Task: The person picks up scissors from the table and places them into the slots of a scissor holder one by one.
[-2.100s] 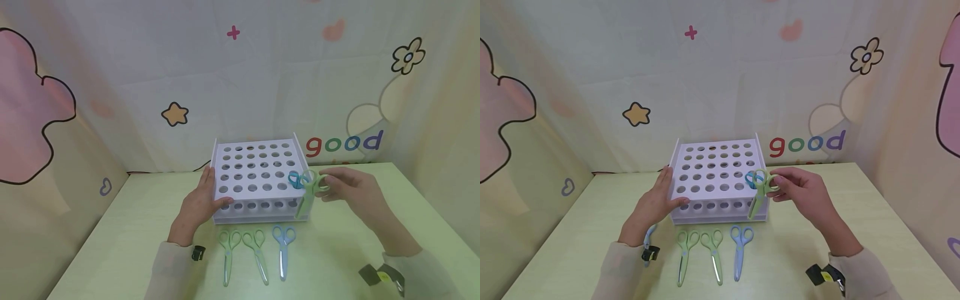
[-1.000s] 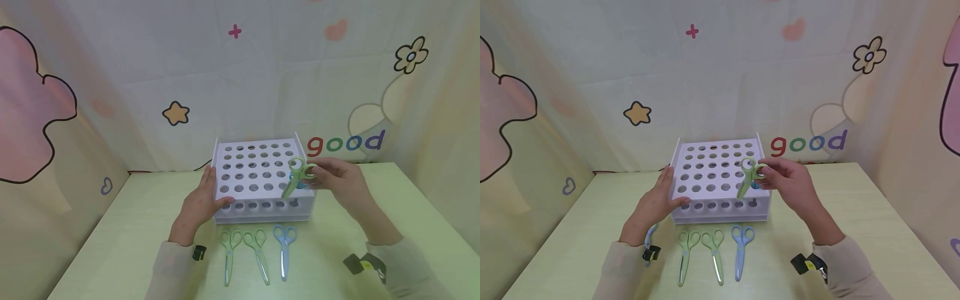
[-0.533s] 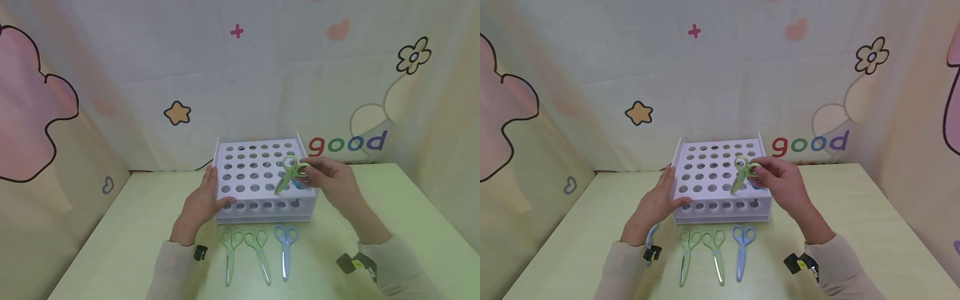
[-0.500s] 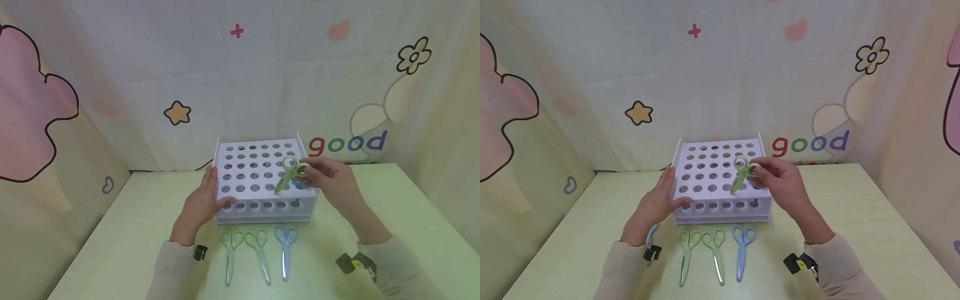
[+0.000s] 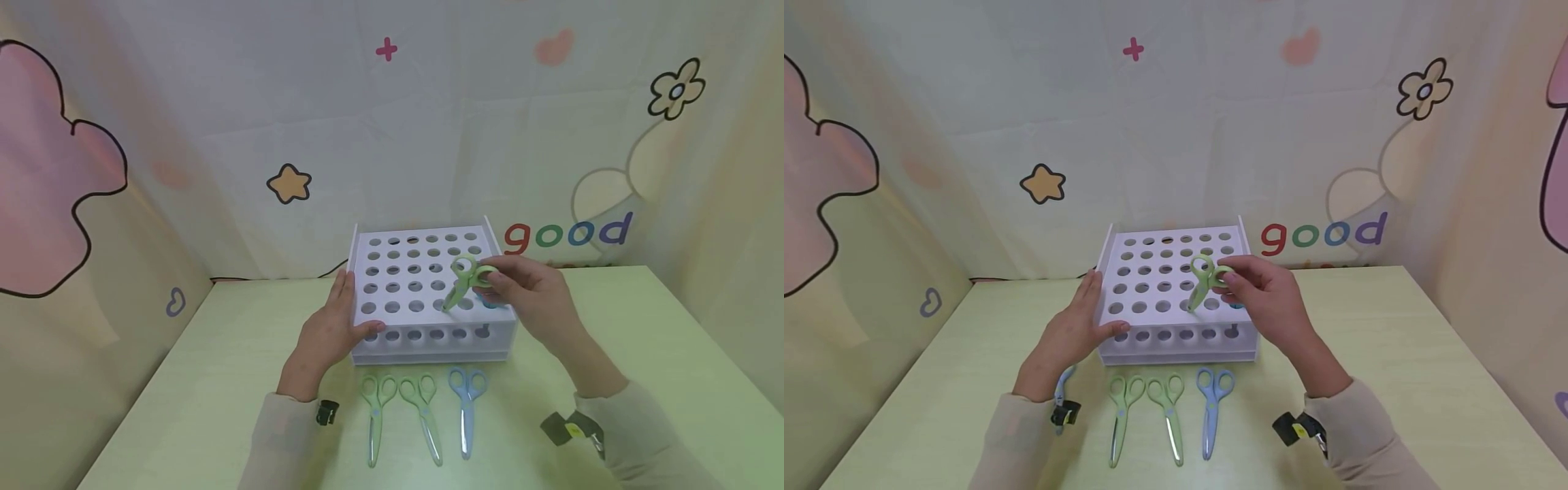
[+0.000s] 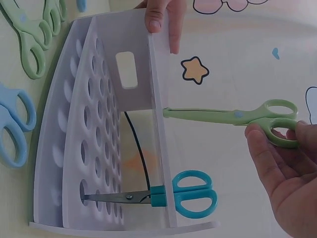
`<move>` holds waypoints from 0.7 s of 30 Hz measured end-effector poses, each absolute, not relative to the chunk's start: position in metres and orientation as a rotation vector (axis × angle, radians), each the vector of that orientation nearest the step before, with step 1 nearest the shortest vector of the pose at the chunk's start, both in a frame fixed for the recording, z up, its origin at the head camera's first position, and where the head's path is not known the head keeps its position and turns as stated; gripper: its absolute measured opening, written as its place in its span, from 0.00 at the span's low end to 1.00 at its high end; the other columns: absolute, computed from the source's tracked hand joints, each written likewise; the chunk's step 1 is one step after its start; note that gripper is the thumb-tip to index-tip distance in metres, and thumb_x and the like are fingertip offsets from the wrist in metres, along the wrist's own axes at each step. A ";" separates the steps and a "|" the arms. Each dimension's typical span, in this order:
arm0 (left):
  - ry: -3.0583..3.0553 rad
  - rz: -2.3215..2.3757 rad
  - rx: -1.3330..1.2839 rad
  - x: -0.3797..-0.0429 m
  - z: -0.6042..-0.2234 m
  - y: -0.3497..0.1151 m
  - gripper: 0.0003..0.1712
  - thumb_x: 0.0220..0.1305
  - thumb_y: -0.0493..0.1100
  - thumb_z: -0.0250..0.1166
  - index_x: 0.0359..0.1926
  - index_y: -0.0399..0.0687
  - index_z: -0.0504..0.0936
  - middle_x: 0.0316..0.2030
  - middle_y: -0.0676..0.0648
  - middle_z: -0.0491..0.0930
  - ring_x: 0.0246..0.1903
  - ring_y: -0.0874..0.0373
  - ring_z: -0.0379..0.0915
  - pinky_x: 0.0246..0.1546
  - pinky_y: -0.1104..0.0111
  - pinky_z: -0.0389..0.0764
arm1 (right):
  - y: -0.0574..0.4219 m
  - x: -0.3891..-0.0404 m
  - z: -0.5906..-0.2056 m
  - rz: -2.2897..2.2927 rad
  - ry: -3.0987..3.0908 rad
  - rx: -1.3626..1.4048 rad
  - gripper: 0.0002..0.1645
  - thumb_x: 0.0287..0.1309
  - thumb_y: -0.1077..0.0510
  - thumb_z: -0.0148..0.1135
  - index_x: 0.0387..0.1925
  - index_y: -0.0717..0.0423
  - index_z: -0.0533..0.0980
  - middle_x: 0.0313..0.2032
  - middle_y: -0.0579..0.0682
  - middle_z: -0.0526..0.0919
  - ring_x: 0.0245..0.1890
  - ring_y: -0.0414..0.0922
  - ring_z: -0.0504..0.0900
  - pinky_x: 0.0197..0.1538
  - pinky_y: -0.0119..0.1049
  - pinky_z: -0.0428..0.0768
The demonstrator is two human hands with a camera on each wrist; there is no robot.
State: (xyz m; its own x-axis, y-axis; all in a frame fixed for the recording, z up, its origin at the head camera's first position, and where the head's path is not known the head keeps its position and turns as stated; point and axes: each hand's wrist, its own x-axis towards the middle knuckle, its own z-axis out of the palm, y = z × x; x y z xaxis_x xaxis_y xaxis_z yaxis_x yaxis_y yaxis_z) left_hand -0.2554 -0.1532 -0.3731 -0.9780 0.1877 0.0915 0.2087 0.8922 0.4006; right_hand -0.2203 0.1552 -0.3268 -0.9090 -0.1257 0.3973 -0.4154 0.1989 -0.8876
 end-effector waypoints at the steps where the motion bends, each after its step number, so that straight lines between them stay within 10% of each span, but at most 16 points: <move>1: -3.006 -0.643 -0.318 -0.255 -0.373 -0.153 0.65 0.60 0.65 0.70 0.81 0.43 0.39 0.80 0.43 0.34 0.46 0.47 0.75 0.33 0.62 0.73 | 0.155 -0.221 -0.327 1.777 -2.234 0.518 0.15 0.70 0.66 0.60 0.54 0.70 0.78 0.49 0.66 0.83 0.42 0.40 0.87 0.45 0.34 0.81; 21: -2.983 -0.649 -0.346 -0.257 -0.375 -0.156 0.65 0.61 0.64 0.70 0.81 0.40 0.41 0.80 0.42 0.35 0.41 0.48 0.77 0.31 0.62 0.73 | 0.140 -0.227 -0.335 1.736 -2.345 0.505 0.15 0.70 0.68 0.58 0.55 0.70 0.78 0.45 0.65 0.85 0.35 0.48 0.89 0.40 0.38 0.84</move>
State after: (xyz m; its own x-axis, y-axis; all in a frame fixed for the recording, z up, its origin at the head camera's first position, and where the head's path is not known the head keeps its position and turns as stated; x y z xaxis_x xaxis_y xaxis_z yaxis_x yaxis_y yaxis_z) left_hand -0.2565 -0.1556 -0.3751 -0.9723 0.2037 0.1149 0.2330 0.8854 0.4022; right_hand -0.2274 0.1403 -0.3350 -0.9260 -0.1626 0.3406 -0.3732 0.2602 -0.8905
